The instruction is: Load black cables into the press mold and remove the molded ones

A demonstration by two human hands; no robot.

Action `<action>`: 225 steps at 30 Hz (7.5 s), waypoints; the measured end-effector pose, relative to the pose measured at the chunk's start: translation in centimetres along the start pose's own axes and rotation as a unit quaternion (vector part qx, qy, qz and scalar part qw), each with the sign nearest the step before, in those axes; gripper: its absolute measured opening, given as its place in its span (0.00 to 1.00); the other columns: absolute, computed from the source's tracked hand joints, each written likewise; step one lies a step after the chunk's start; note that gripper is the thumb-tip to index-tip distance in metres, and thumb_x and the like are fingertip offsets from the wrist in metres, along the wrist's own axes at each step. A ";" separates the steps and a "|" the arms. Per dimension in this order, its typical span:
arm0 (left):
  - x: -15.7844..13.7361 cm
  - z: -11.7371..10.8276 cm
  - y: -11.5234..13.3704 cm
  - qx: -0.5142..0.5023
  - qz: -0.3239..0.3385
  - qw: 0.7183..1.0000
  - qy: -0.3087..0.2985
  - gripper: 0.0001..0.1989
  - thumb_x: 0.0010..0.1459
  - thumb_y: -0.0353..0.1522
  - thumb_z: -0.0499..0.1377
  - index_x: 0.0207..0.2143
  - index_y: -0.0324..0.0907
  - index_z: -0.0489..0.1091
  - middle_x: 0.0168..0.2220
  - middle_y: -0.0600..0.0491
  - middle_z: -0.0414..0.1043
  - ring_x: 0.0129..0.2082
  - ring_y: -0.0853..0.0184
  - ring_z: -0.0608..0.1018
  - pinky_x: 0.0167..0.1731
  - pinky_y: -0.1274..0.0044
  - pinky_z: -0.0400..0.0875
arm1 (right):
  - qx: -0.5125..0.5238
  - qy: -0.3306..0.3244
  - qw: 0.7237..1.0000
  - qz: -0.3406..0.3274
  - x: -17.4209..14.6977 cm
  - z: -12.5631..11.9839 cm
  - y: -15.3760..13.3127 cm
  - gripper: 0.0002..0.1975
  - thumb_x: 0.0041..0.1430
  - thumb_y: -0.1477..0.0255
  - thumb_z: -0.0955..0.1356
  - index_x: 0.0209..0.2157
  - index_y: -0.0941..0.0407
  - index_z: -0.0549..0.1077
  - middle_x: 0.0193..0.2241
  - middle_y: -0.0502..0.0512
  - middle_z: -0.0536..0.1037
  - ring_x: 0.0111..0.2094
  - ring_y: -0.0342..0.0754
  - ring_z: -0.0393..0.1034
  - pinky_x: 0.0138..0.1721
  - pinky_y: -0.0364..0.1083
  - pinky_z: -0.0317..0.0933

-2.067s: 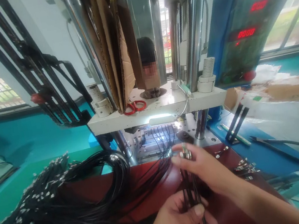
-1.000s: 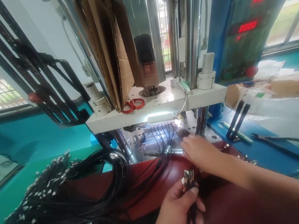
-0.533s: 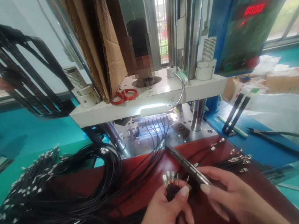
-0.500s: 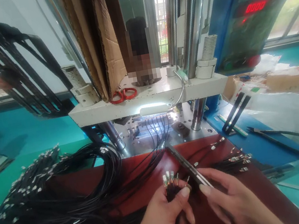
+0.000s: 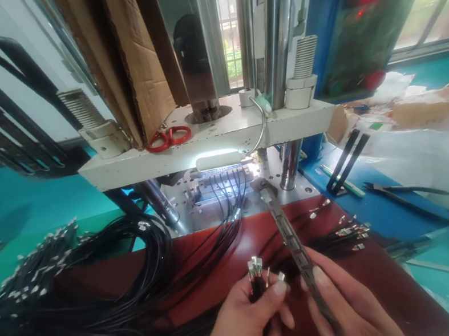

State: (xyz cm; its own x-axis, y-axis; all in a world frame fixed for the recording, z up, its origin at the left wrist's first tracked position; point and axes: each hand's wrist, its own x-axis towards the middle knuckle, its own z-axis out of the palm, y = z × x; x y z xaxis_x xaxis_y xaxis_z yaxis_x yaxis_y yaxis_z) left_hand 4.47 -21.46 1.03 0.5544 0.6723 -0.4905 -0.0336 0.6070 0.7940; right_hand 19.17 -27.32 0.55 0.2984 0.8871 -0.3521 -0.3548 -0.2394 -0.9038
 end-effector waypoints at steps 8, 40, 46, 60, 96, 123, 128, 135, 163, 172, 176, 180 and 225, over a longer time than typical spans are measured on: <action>0.0 1.9 0.9 0.165 -0.055 0.985 -0.001 0.14 0.53 0.42 0.61 0.31 0.42 0.62 0.18 0.61 0.64 0.09 0.79 0.57 0.08 0.84 0.48 | -0.050 -0.009 0.998 -0.023 0.4 0.3 -0.1 0.32 0.59 0.50 0.62 0.57 0.56 0.66 0.10 0.41 0.56 0.11 0.36 0.44 0.10 0.34 0.43; -0.2 2.2 1.5 0.238 -0.054 0.966 -0.085 0.10 0.56 0.39 0.56 0.30 0.42 0.66 0.18 0.61 0.59 0.10 0.78 0.57 0.08 0.85 0.48 | -0.169 0.011 0.980 -0.100 0.1 0.0 1.8 0.26 0.62 0.52 0.59 0.56 0.50 0.67 0.33 0.57 0.73 0.19 0.42 0.59 0.16 0.39 0.55; -0.1 1.6 1.4 0.174 0.002 0.983 -0.065 0.09 0.55 0.37 0.59 0.31 0.39 0.68 0.24 0.55 0.68 0.20 0.73 0.69 0.21 0.81 0.65 | -0.091 -0.009 0.995 -0.049 0.3 0.1 1.3 0.27 0.60 0.52 0.62 0.56 0.52 0.66 0.24 0.50 0.70 0.15 0.38 0.51 0.13 0.38 0.48; -0.4 0.1 1.6 -0.048 -0.016 0.999 0.001 0.13 0.53 0.32 0.65 0.39 0.38 0.67 0.27 0.55 0.67 0.25 0.74 0.69 0.28 0.80 0.64 | -0.033 0.026 0.999 -0.012 0.3 0.3 1.1 0.27 0.56 0.49 0.65 0.53 0.48 0.69 0.26 0.49 0.71 0.13 0.34 0.52 0.11 0.35 0.48; 0.7 1.6 1.4 0.089 -0.022 0.995 -0.031 0.09 0.52 0.34 0.62 0.30 0.38 0.66 0.23 0.57 0.64 0.15 0.77 0.63 0.14 0.83 0.56 | -0.111 -0.004 0.990 -0.088 0.3 0.1 2.1 0.25 0.60 0.54 0.64 0.55 0.51 0.69 0.33 0.55 0.73 0.15 0.36 0.53 0.13 0.37 0.49; 0.0 -0.6 3.0 0.027 -0.096 0.995 -0.007 0.09 0.51 0.33 0.62 0.32 0.38 0.65 0.20 0.58 0.65 0.12 0.78 0.62 0.11 0.84 0.49 | -0.018 0.007 1.000 0.008 0.2 0.2 1.0 0.26 0.56 0.51 0.67 0.52 0.48 0.69 0.22 0.45 0.67 0.14 0.34 0.51 0.12 0.32 0.49; 0.1 -0.4 3.0 0.034 -0.106 0.993 -0.023 0.06 0.51 0.32 0.61 0.29 0.38 0.68 0.19 0.58 0.64 0.12 0.79 0.61 0.11 0.85 0.49 | -0.025 0.018 1.000 0.003 0.1 0.3 0.9 0.26 0.56 0.52 0.67 0.52 0.50 0.69 0.19 0.44 0.66 0.13 0.35 0.52 0.12 0.33 0.52; 0.4 -0.4 2.8 0.040 -0.111 0.992 -0.045 0.06 0.50 0.31 0.61 0.27 0.40 0.65 0.19 0.59 0.64 0.12 0.78 0.61 0.10 0.85 0.49 | -0.039 0.026 0.999 -0.004 0.1 0.3 0.9 0.28 0.55 0.51 0.68 0.54 0.51 0.69 0.21 0.47 0.69 0.14 0.37 0.55 0.13 0.36 0.55; -0.7 -0.8 2.6 0.032 0.069 0.996 0.051 0.13 0.55 0.38 0.62 0.37 0.38 0.66 0.25 0.55 0.67 0.25 0.72 0.68 0.29 0.78 0.64 | -0.005 0.025 1.000 0.018 -0.3 0.7 0.2 0.27 0.52 0.51 0.69 0.50 0.50 0.73 0.23 0.50 0.72 0.16 0.38 0.58 0.12 0.34 0.54; -0.5 -0.6 1.7 0.035 0.050 0.997 0.047 0.12 0.56 0.35 0.61 0.39 0.40 0.62 0.23 0.58 0.65 0.19 0.74 0.66 0.21 0.80 0.62 | -0.017 0.012 1.000 -0.013 -0.1 0.4 0.5 0.25 0.55 0.53 0.69 0.50 0.51 0.73 0.20 0.48 0.68 0.13 0.36 0.50 0.11 0.35 0.51; -0.6 -0.8 2.3 0.031 0.024 0.999 0.003 0.12 0.55 0.34 0.61 0.38 0.40 0.63 0.26 0.57 0.67 0.17 0.76 0.65 0.16 0.82 0.59 | -0.028 0.013 1.000 -0.005 -0.1 0.3 0.4 0.26 0.54 0.52 0.69 0.50 0.52 0.73 0.19 0.48 0.68 0.13 0.36 0.52 0.11 0.34 0.50; -0.6 -1.4 2.5 0.025 -0.028 0.999 -0.011 0.11 0.54 0.32 0.60 0.39 0.40 0.65 0.24 0.57 0.67 0.14 0.79 0.61 0.12 0.84 0.50 | -0.018 0.004 1.000 0.004 -0.1 0.4 0.4 0.25 0.54 0.52 0.69 0.50 0.51 0.74 0.21 0.49 0.71 0.14 0.37 0.56 0.12 0.34 0.54; -1.4 -2.6 2.6 -0.050 0.040 0.996 0.055 0.13 0.59 0.35 0.59 0.44 0.37 0.68 0.34 0.49 0.72 0.32 0.69 0.74 0.36 0.74 0.71 | 0.005 0.018 1.000 0.009 -0.5 0.4 -0.1 0.25 0.49 0.54 0.73 0.47 0.50 0.76 0.32 0.53 0.77 0.15 0.34 0.57 0.11 0.32 0.51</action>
State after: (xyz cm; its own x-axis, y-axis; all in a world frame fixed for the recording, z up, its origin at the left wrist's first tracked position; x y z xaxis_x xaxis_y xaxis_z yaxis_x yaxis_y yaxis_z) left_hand 1.45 -19.72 2.88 0.4529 0.7596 -0.4668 -0.1595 0.5842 0.7958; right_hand 18.71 -27.62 0.90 0.3237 0.8675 -0.3777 -0.3692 -0.2517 -0.8946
